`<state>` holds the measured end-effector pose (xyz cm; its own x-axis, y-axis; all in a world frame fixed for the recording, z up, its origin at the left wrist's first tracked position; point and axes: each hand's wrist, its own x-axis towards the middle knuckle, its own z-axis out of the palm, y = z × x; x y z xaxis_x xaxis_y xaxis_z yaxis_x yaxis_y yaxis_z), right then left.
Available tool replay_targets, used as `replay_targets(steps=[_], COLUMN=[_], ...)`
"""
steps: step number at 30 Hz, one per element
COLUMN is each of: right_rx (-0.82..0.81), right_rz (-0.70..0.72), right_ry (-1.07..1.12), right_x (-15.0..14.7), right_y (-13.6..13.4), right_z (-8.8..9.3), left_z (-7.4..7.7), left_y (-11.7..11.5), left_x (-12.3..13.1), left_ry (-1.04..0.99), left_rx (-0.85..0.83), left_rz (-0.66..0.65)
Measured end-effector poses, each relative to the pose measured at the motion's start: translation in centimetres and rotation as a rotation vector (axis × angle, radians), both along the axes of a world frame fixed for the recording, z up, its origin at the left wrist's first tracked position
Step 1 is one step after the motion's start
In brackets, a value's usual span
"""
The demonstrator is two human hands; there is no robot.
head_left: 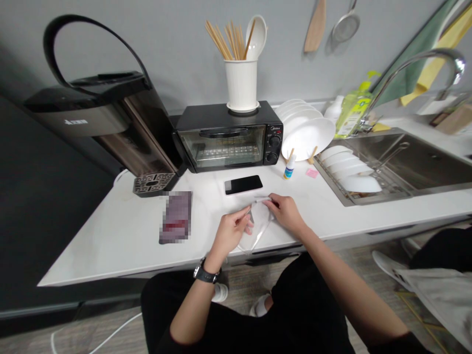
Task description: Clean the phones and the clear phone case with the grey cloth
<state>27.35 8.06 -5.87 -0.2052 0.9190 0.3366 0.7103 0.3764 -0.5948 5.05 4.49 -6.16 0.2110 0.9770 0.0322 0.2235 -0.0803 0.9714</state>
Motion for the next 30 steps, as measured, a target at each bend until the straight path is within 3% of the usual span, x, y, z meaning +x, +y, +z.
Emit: replay_targets(steps=[20, 24, 30], right_rx=[-0.028, -0.052, -0.053], right_rz=[0.010, 0.075, 0.029], right_ry=[0.085, 0.121, 0.133], right_x=[0.03, 0.06, 0.13], right_y=[0.02, 0.13, 0.04], right_z=[0.30, 0.33, 0.44], left_z=[0.17, 0.41, 0.43], left_y=[0.09, 0.03, -0.01], left_x=[0.03, 0.02, 0.01], left_ry=[-0.007, 0.006, -0.007], left_rx=[-0.014, -0.001, -0.009], left_rz=[-0.023, -0.003, -0.005])
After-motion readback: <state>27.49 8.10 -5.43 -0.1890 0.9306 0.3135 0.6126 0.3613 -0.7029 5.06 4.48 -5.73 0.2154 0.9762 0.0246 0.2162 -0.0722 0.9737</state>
